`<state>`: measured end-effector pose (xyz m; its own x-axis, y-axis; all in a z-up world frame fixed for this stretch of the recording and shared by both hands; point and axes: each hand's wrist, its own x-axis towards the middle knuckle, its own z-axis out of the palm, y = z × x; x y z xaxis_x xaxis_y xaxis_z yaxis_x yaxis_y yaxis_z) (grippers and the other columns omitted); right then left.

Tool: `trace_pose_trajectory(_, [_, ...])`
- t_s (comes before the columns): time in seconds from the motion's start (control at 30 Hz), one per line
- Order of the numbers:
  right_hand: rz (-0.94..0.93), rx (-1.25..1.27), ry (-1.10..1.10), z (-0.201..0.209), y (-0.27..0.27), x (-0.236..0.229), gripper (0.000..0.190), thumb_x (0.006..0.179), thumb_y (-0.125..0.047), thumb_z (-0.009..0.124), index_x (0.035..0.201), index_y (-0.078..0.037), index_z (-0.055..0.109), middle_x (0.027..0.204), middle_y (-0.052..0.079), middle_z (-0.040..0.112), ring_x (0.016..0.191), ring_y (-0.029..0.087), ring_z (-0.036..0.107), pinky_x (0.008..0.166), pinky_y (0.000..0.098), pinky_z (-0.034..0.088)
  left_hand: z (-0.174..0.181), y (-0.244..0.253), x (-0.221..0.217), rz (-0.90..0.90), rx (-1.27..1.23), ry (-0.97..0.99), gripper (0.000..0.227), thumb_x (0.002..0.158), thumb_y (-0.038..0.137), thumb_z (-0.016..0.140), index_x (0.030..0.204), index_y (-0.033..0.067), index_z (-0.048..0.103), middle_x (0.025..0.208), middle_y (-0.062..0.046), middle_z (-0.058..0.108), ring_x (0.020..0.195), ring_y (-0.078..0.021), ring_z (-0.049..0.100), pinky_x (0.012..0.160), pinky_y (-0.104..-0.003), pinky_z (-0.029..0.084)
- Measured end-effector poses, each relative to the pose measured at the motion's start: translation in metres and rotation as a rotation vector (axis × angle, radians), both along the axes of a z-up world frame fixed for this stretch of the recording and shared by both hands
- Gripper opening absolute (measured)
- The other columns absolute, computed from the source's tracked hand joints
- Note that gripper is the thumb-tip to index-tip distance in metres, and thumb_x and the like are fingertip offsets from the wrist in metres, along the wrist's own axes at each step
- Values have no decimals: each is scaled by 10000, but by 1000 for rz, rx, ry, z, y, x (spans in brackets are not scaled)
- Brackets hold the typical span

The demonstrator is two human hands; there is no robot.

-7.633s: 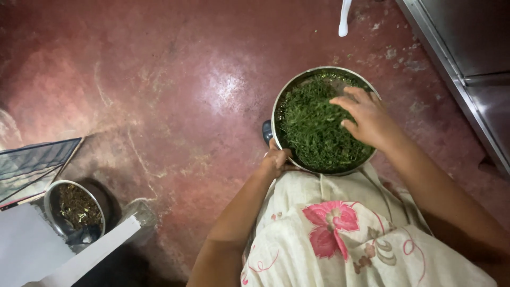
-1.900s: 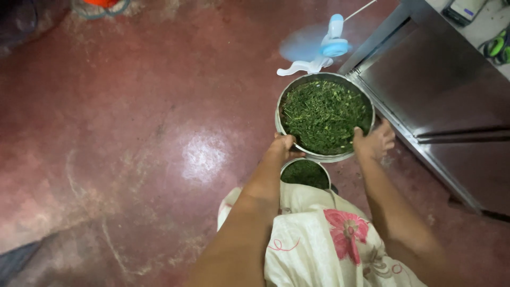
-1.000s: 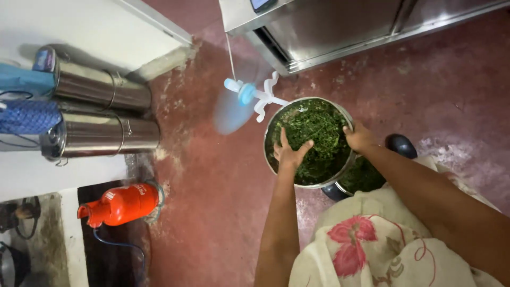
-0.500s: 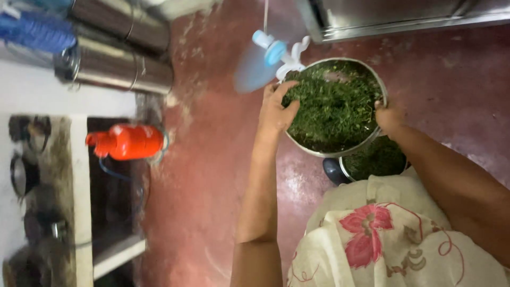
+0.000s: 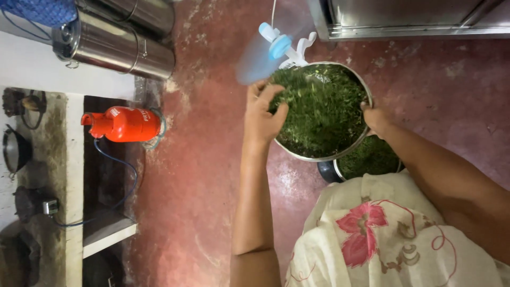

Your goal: Mixing and aerating green tea leaves by hand in a metal bowl

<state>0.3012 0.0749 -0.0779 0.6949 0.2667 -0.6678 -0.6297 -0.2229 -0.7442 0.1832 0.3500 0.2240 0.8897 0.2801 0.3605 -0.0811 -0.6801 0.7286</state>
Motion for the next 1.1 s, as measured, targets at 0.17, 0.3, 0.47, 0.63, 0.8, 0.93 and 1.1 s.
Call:
trace_pose_trajectory(0.17, [114, -68, -18, 29, -9, 1, 651, 1125, -366, 530, 1632, -117, 206, 1637, 263, 169, 1346, 648, 331, 782, 878, 467, -106, 0, -5, 76, 652, 333, 519, 733, 196, 799, 1244, 210, 709, 1307, -194, 601, 1328, -380, 563, 1114, -567, 402])
trace_pose_trajectory(0.3, [105, -86, -23, 56, -7, 2, 692, 1120, -420, 535, 1625, -109, 177, 1634, 274, 165, 1361, 651, 308, 772, 900, 452, -130, -42, -2, 24, 493, 500, 573, 813, 246, 769, 1370, 295, 646, 1447, -223, 510, 1374, -488, 496, 1136, -615, 397])
trace_pose_trajectory(0.47, [98, -180, 104, 85, -7, 6, 696, 1099, -496, 502, 1625, -175, 178, 1641, 231, 177, 1419, 579, 296, 875, 864, 460, -97, -85, 8, -130, 468, 975, 1135, 713, 638, 854, 1627, 422, 217, 1703, -259, 47, 1515, -620, 93, 1051, -808, 342])
trace_pose_trajectory(0.63, [109, -238, 59, 95, -6, -5, 666, 1079, -458, 531, 1602, -139, 271, 1629, 264, 233, 1379, 595, 349, 795, 824, 507, -234, -39, 13, -56, 446, 922, 636, 828, 371, 784, 1386, 347, 481, 1431, -156, 349, 1334, -481, 406, 913, -617, 556])
trace_pose_trajectory(0.8, [145, -286, 67, 92, -7, -4, 699, 1065, -489, 541, 1604, -136, 270, 1625, 261, 250, 1366, 596, 370, 794, 823, 512, -202, -1, 37, 82, 297, 751, 430, 816, 325, 767, 1219, 294, 621, 1270, -127, 544, 1096, -446, 684, 810, -558, 638])
trace_pose_trajectory(0.93, [240, -361, -53, 21, -14, -2, 707, 1077, -536, 501, 1606, -118, 291, 1581, 276, 334, 1313, 591, 432, 793, 771, 546, -117, -6, 40, 140, 151, 694, 246, 956, 152, 679, 1198, 160, 632, 1342, -223, 523, 1149, -474, 660, 884, -546, 615])
trace_pose_trajectory(1.1, [191, -285, -131, 129, -3, -21, 669, 1122, -460, 462, 1617, -62, 250, 1583, 298, 323, 1298, 561, 453, 882, 756, 529, -79, -5, 47, 173, -71, 679, 240, 1007, 247, 664, 1229, 164, 627, 1308, -179, 572, 1140, -422, 676, 850, -544, 626])
